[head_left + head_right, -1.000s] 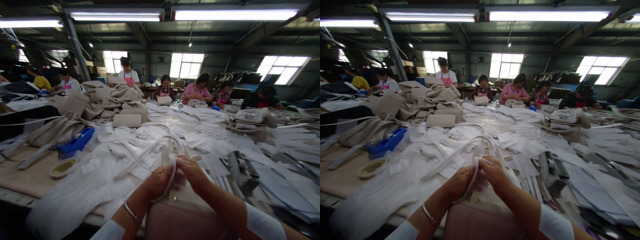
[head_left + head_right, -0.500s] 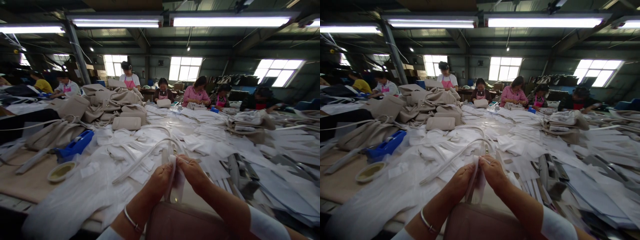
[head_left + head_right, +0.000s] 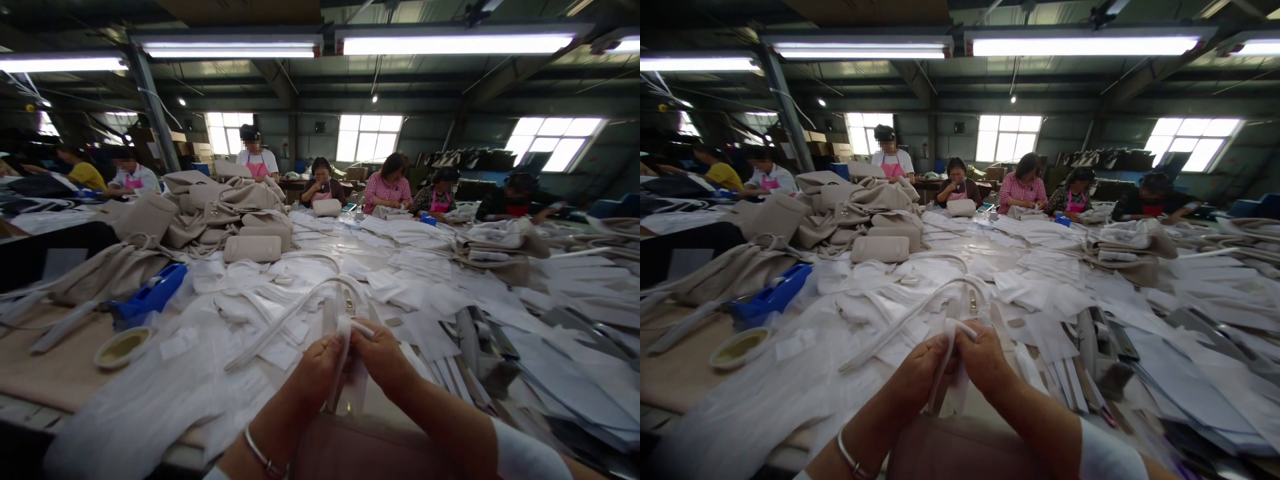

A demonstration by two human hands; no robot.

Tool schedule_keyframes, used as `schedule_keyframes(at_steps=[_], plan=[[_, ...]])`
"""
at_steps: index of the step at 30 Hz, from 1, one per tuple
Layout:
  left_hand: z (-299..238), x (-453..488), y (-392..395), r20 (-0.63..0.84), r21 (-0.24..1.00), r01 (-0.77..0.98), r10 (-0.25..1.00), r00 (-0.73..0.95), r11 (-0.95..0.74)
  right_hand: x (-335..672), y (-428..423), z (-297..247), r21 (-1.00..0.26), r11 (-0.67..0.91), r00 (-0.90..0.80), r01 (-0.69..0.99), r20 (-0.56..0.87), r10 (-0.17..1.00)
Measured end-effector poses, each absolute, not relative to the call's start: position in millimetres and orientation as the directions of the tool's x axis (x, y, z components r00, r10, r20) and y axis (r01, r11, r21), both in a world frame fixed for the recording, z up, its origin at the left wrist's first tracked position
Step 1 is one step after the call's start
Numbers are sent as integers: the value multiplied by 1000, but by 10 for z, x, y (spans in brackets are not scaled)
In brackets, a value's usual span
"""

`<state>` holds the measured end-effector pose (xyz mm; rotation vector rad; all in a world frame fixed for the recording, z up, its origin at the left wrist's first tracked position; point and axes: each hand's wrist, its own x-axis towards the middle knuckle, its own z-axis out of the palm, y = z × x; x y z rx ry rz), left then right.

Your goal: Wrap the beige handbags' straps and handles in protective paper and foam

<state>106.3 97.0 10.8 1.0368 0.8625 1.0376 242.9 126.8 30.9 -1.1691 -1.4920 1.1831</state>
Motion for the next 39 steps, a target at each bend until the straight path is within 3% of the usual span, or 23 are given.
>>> schedule_keyframes(at_steps=[3,8,12,26,34,39], plan=[[21,1001,941,-114,926,-306,935,335,223,2437,1251,252,-983,49,-147,174,23,989],[-22,897,926,-71,898,-369,904,421,242,2453,1256,302,-971,102,-199,216,59,978],[-86,852,913,-111,898,-344,898,425,274,2459,1241,287,-967,76,-254,241,13,967],[-135,817,930,-123,872,-369,872,475,323,2580,1182,284,-980,110,-402,165,35,915],[-22,834,896,-81,969,-182,906,415,170,2507,1181,258,-993,-4,-254,118,-34,967],[-27,893,915,-38,999,6,948,317,38,2480,1214,183,-964,47,-170,261,2,985]])
